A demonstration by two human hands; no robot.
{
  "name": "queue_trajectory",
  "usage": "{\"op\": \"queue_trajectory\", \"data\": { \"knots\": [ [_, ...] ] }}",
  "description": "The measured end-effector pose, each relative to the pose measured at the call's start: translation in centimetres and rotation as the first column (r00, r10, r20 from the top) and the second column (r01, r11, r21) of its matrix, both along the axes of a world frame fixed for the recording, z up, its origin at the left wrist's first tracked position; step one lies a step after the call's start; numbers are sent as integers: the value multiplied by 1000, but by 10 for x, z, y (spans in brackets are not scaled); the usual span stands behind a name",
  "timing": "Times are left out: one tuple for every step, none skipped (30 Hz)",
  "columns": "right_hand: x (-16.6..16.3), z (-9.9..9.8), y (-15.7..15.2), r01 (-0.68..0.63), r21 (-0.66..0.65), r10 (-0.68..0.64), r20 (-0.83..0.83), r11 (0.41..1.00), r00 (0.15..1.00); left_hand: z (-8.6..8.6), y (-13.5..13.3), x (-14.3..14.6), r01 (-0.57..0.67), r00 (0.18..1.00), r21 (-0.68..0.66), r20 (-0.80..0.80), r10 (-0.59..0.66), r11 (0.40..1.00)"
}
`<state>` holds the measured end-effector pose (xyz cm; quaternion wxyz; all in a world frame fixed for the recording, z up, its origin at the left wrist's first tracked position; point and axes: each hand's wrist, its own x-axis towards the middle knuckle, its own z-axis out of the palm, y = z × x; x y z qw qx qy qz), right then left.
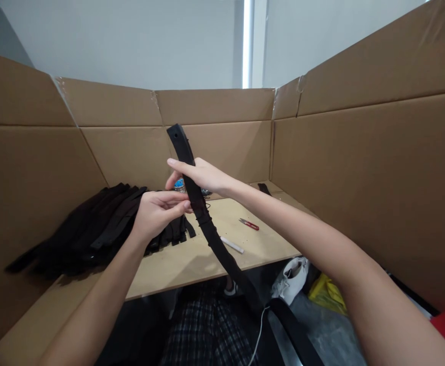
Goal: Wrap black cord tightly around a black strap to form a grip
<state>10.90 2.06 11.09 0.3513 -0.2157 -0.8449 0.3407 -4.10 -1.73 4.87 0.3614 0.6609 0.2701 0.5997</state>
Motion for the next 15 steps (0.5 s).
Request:
{"op": "queue_trajectory", "data": {
  "knots": [
    [0,0,-2,17,2,-17,13,1000,1000,3,-2,-2,-11,998,44,-62,13,999],
    [-1,0,-4,30,1,-30,24,1000,999,6,-4,-5,-15,991,95,-135,27,995],
    [-1,0,-6,38,-1,-38,39,999,999,8,-5,-7,-10,976,154,-215,43,988],
    [-2,0,-8,42,-2,-42,58,999,997,11,-6,-9,7,952,221,-301,61,975],
    [-2,0,-10,44,-2,-44,80,999,996,13,-7,-11,30,919,293,-383,88,956],
    [-3,-1,-11,47,1,-47,102,999,994,15,-9,-12,53,880,363,-457,128,930],
    [-3,-1,-12,52,6,-52,116,999,992,18,-10,-13,70,837,429,-517,181,901],
    [-4,-2,-12,58,14,-60,119,998,991,19,-12,-14,77,793,486,-559,242,871],
    [-5,-2,-12,68,22,-70,112,997,991,21,-14,-15,76,751,533,-587,303,843],
    [-6,-3,-13,81,29,-84,96,996,992,23,-16,-15,75,709,570,-607,358,818],
    [-7,-4,-12,99,33,-102,77,995,992,25,-19,-15,76,670,601,-622,405,796],
    [-8,-5,-13,122,30,-124,62,992,990,26,-21,-14,82,636,627,-631,444,774],
    [-8,-5,-13,147,22,-148,54,989,988,27,-22,-13,86,611,653,-631,477,753],
    [-9,-6,-13,173,8,-173,52,985,983,27,-23,-12,90,594,675,-626,505,732],
    [-10,-7,-13,196,-10,-195,54,981,979,27,-23,-11,90,585,695,-617,527,714]
  ]
}}
